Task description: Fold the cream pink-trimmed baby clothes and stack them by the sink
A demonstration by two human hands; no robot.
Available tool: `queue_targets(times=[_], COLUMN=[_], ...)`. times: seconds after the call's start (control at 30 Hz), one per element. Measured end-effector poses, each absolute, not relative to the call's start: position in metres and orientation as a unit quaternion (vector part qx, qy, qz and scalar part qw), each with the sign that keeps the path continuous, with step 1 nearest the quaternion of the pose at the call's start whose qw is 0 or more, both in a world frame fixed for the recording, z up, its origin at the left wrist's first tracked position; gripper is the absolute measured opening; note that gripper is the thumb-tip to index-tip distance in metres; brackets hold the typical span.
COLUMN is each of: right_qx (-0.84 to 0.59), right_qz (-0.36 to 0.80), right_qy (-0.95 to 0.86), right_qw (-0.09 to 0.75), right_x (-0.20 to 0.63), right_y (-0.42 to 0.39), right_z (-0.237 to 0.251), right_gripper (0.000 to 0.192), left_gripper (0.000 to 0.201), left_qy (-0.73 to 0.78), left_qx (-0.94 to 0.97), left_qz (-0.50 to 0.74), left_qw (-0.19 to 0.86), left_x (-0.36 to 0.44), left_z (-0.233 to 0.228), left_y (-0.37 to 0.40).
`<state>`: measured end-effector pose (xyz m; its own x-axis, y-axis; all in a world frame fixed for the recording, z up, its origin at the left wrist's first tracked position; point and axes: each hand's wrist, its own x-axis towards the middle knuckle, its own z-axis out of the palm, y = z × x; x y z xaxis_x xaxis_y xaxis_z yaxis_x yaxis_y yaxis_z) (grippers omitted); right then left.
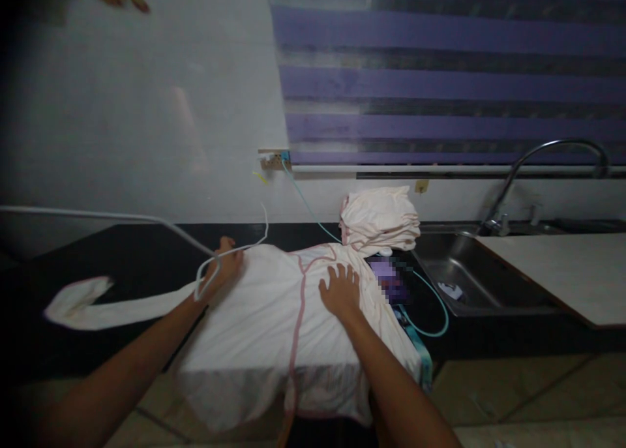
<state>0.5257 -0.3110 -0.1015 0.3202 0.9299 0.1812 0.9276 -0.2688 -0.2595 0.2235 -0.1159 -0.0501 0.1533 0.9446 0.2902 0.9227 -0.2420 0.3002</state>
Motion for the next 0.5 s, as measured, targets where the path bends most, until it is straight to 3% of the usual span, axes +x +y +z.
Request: queue_targets(times=[0.13, 0.3, 0.5], right_qx=[-0.801, -0.800, -0.803], right_qz=[0.006, -0.001, 0.000], right_qy=[-0.576, -0.577, -0.575], right_qw=[0.162, 0.164, 0.158], right_x=[0.525, 0.525, 0.526], right_y=[-0.309, -0.309, -0.309], right_z=[-0.103, -0.104, -0.106], right_gripper=[0.061, 0.061, 0.061], left_gripper=[0.048, 0.063, 0.070], left_qy=[0.638, 0.680, 0.707], left_qx=[0.754, 0.717, 0.700], left_qz=[0.158, 0.125, 0.099], left_qw=[-0.010, -0.089, -0.012], left_x=[0.199, 0.169, 0.166], left_z=[-0.077, -0.095, -0.095], left_y=[-0.145, -0.171, -0.154])
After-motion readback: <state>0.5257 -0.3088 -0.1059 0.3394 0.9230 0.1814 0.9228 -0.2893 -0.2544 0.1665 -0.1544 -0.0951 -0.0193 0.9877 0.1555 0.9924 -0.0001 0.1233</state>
